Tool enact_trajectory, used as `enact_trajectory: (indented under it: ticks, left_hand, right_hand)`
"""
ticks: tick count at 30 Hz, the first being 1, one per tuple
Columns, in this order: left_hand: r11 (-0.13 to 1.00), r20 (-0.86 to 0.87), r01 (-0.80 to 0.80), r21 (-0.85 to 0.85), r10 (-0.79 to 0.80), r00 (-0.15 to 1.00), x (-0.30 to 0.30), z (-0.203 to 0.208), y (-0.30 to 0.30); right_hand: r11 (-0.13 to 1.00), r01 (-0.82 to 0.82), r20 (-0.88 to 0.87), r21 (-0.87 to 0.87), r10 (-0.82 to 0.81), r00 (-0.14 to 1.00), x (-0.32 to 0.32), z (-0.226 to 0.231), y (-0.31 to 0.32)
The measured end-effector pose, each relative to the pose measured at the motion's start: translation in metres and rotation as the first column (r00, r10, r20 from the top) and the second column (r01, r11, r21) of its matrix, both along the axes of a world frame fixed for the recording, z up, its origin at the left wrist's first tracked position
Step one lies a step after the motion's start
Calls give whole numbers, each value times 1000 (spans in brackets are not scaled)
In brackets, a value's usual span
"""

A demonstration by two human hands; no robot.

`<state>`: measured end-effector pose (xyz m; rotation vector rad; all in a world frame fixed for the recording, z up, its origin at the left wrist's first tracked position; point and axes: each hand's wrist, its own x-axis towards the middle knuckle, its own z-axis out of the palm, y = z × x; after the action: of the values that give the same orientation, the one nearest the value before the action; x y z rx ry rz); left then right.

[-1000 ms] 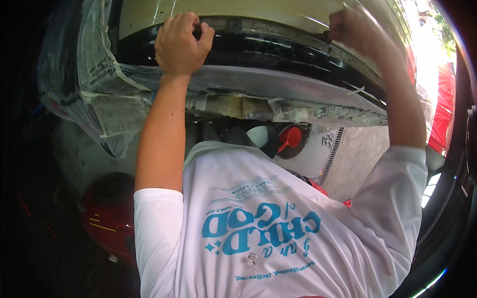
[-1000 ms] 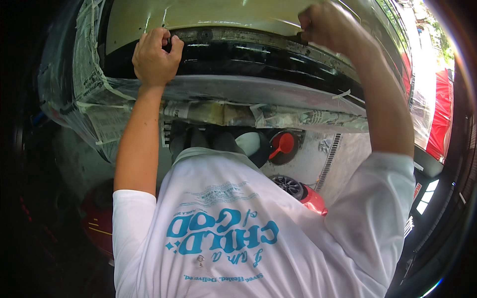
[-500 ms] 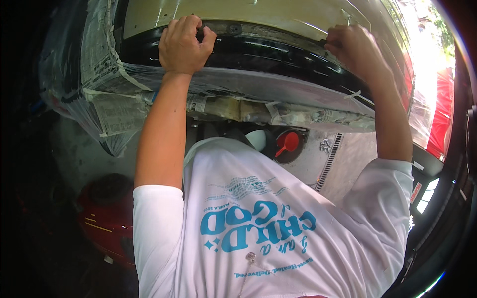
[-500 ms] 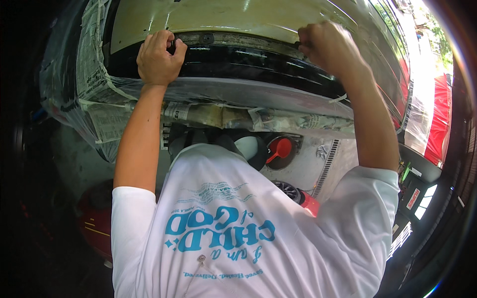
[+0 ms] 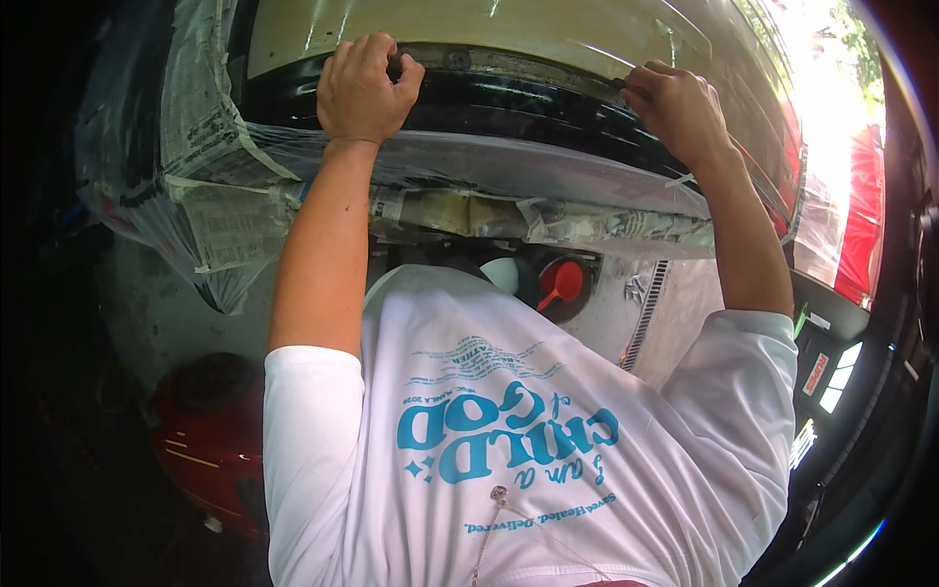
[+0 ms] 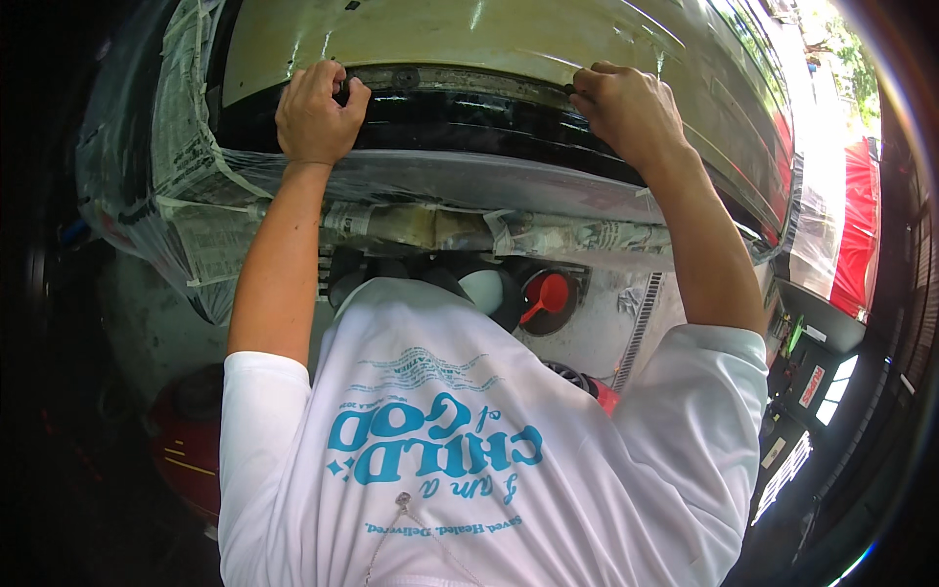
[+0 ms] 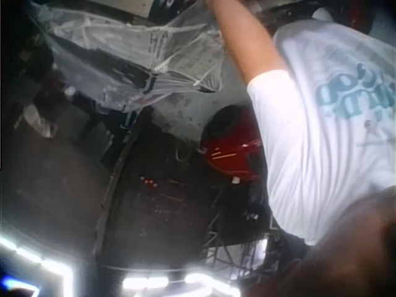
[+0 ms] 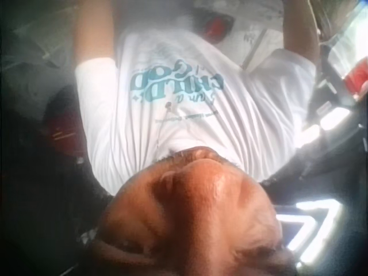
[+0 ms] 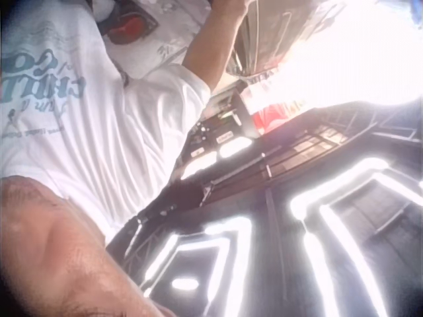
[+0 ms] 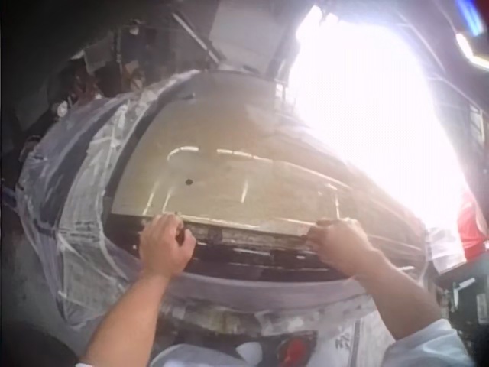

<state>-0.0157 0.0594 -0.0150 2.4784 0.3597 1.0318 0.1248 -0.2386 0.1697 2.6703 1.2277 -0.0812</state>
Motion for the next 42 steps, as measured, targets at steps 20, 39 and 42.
enact_trajectory:
  ticks: [20,39,42]
  left_hand:
    - [1000,-31,-7,14,8,999,3,-2,2]
    - [1000,-81,22,1,-21,997,-6,8,0]
    - [1000,-73,23,-11,-24,997,-1,16,-5]
  right_hand:
    - [1000,-7,-61,22,8,998,12,-3,-1]
    - [985,26,-144,-171,-51,988,39,12,31]
    - [961,8,-234,-277,-76,969,65,25,54]
